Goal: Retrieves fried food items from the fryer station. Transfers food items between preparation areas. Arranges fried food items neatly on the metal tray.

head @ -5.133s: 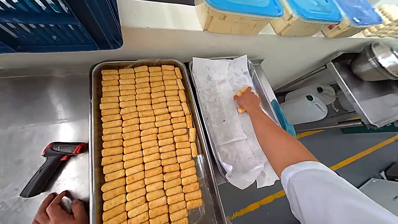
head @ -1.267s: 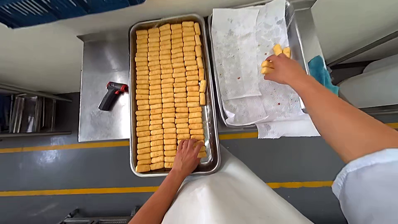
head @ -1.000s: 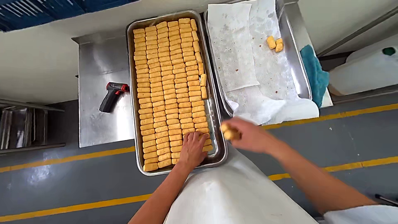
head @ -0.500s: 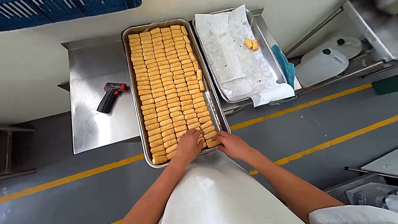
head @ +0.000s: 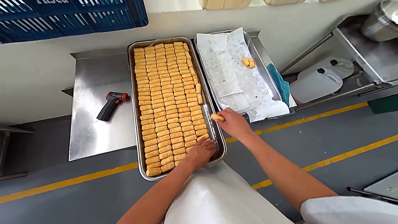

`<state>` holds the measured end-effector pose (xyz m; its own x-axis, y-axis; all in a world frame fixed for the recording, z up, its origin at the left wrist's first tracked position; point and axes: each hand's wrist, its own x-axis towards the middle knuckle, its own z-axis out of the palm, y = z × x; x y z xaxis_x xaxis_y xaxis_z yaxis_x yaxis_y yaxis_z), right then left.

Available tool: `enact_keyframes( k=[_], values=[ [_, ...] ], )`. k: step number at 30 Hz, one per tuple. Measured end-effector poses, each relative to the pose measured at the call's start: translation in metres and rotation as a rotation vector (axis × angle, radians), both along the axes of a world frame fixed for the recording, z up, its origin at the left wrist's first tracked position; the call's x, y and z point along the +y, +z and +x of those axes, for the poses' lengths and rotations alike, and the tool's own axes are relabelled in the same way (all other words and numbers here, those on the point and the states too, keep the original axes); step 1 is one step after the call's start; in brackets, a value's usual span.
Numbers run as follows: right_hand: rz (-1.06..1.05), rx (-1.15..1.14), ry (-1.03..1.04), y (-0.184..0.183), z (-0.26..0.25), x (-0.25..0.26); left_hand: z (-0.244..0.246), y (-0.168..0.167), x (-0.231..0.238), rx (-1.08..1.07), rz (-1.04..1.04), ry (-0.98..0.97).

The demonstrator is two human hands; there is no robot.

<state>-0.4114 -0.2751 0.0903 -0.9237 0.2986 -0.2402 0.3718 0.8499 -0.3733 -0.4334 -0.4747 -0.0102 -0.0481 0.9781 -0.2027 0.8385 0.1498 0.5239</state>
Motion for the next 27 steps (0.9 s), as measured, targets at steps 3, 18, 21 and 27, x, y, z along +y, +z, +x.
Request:
enact_keyframes(
  k=[3, 18, 21, 27],
  values=[
    [0.101, -0.027, 0.045, -0.02, -0.058, 0.0, -0.003, 0.002, 0.002, 0.003, -0.056, -0.031],
    [0.057, -0.074, 0.167, -0.038, -0.071, 0.003, -0.009, -0.005, 0.002, 0.068, -0.021, -0.021],
    [-0.209, 0.036, 0.045, -0.015, -0.042, 0.008, -0.012, -0.009, -0.003, 0.083, 0.001, -0.049],
    [-0.429, 0.054, -0.032, -0.007, 0.051, 0.008, -0.025, -0.01, 0.004, 0.1, -0.05, -0.167]
  ],
)
